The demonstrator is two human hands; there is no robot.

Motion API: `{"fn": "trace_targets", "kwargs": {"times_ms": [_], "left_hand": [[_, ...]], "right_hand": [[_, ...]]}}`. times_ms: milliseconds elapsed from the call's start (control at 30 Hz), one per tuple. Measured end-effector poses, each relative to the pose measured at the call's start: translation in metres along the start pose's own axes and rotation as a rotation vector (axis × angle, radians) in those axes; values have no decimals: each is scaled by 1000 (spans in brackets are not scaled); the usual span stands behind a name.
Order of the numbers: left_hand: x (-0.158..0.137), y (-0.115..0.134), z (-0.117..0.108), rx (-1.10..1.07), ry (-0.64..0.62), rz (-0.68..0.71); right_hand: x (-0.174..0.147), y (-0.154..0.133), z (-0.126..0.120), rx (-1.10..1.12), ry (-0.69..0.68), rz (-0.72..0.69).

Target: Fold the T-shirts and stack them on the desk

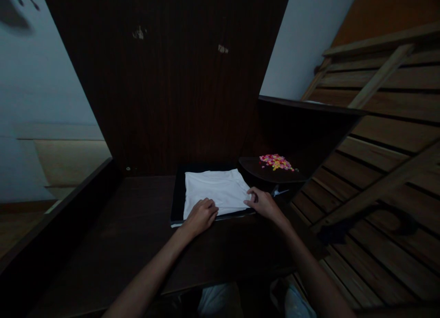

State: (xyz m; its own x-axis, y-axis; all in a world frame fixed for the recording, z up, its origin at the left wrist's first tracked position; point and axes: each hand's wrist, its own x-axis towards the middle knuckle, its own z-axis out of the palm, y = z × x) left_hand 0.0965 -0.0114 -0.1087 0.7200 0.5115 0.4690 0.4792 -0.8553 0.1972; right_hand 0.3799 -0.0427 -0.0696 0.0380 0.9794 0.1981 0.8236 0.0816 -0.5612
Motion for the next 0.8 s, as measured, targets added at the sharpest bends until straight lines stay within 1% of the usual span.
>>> {"fn": "trace_targets", "kwargs": {"times_ms": [133, 300, 400, 567, 700, 800], "left_hand": [[4, 1, 1, -10, 4, 28], [0, -2, -10, -194, 62, -7], [-2, -3, -15, -243, 73, 2], [-5, -3, -13, -194, 28, 12], [-5, -2, -13, -141, -46, 31], [-5, -1, -14, -110, -90, 58]], "right_hand": [[6, 5, 6, 210, 58, -37], [27, 10, 8, 537, 207, 10], [34, 8, 9, 634, 232, 13], [32, 11, 11, 704, 226, 59], [24, 18, 8, 685, 150, 108], [22, 17, 8, 679, 97, 93]]}}
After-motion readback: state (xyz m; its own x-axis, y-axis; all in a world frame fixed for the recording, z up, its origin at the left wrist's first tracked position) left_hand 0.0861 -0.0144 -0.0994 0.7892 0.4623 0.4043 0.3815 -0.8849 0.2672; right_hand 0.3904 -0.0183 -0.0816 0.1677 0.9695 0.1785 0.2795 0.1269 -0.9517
